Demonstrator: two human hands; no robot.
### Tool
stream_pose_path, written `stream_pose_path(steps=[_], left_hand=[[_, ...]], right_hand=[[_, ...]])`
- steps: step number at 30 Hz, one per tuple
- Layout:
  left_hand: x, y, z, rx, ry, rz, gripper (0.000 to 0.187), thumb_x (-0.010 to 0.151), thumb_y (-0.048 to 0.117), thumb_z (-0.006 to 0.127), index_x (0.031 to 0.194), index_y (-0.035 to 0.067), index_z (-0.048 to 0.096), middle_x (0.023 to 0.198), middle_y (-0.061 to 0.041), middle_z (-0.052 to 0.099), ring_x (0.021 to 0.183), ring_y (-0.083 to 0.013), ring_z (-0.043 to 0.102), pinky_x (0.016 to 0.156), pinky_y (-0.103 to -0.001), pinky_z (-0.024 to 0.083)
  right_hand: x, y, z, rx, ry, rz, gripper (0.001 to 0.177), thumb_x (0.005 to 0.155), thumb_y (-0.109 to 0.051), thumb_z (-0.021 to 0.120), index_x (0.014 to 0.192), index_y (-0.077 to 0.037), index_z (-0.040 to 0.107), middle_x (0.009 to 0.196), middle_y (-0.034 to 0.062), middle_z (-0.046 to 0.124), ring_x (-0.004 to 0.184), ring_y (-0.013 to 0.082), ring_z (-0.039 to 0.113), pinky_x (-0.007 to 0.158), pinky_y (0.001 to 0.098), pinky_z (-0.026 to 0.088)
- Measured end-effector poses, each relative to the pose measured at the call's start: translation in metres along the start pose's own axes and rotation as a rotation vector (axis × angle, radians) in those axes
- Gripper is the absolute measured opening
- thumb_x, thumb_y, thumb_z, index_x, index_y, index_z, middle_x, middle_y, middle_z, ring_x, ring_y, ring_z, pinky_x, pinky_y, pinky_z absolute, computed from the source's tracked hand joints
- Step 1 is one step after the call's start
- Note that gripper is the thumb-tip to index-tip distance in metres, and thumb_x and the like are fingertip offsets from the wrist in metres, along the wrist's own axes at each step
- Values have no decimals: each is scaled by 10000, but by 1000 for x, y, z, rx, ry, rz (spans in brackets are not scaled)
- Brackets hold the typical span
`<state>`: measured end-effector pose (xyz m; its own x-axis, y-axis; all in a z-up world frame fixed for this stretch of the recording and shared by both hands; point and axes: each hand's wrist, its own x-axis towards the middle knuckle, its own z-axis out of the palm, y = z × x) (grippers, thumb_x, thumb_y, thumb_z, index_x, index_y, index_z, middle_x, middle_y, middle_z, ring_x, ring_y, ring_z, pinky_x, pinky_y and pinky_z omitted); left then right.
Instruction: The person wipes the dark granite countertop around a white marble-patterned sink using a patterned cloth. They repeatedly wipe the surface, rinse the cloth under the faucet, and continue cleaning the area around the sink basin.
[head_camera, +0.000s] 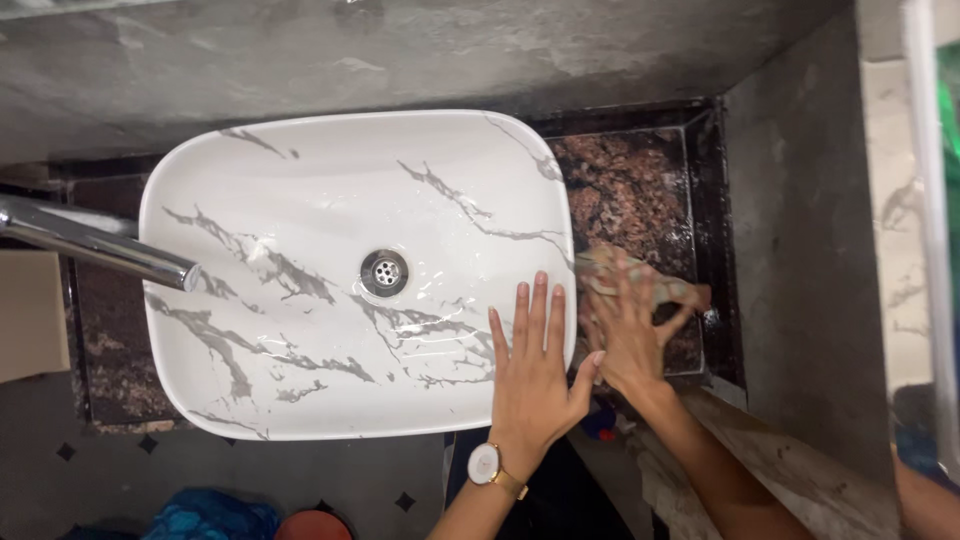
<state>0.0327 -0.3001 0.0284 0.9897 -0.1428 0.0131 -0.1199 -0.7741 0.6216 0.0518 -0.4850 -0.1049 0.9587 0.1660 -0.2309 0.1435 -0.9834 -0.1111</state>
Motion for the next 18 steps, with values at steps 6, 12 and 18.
stream_pose_path(steps=[6, 12, 18], left_hand=[[3, 5, 1, 68, 23, -40, 682, 1046, 370, 458, 1624, 47, 296, 1718, -182, 195, 1602, -351, 130, 1258, -613, 65], [2, 5, 4, 93, 42, -62, 655, 1056, 354, 429, 1624, 54, 300, 1712, -187, 198, 1594, -363, 138, 1252, -606, 77], [0, 0, 9, 171, 56, -60, 674, 1044, 394, 421, 1619, 69, 287, 1708, -156, 196, 1585, -305, 158, 1256, -576, 81]], right_hand=[[116, -24, 39, -535, 302, -28, 639, 1124, -442, 469, 1690, -172, 345, 1782, 89, 118, 1660, 213, -3, 1211, 733, -113], [201, -26, 25, 132, 400, -18, 670, 1032, -499, 493, 1573, -109, 425, 1684, 123, 292, 1578, 318, 110, 1099, 803, -74], [191, 24, 1, -14, 340, -107, 380, 1050, -314, 572, 1365, -116, 653, 1648, 147, 388, 1594, 395, 203, 1211, 766, 5]])
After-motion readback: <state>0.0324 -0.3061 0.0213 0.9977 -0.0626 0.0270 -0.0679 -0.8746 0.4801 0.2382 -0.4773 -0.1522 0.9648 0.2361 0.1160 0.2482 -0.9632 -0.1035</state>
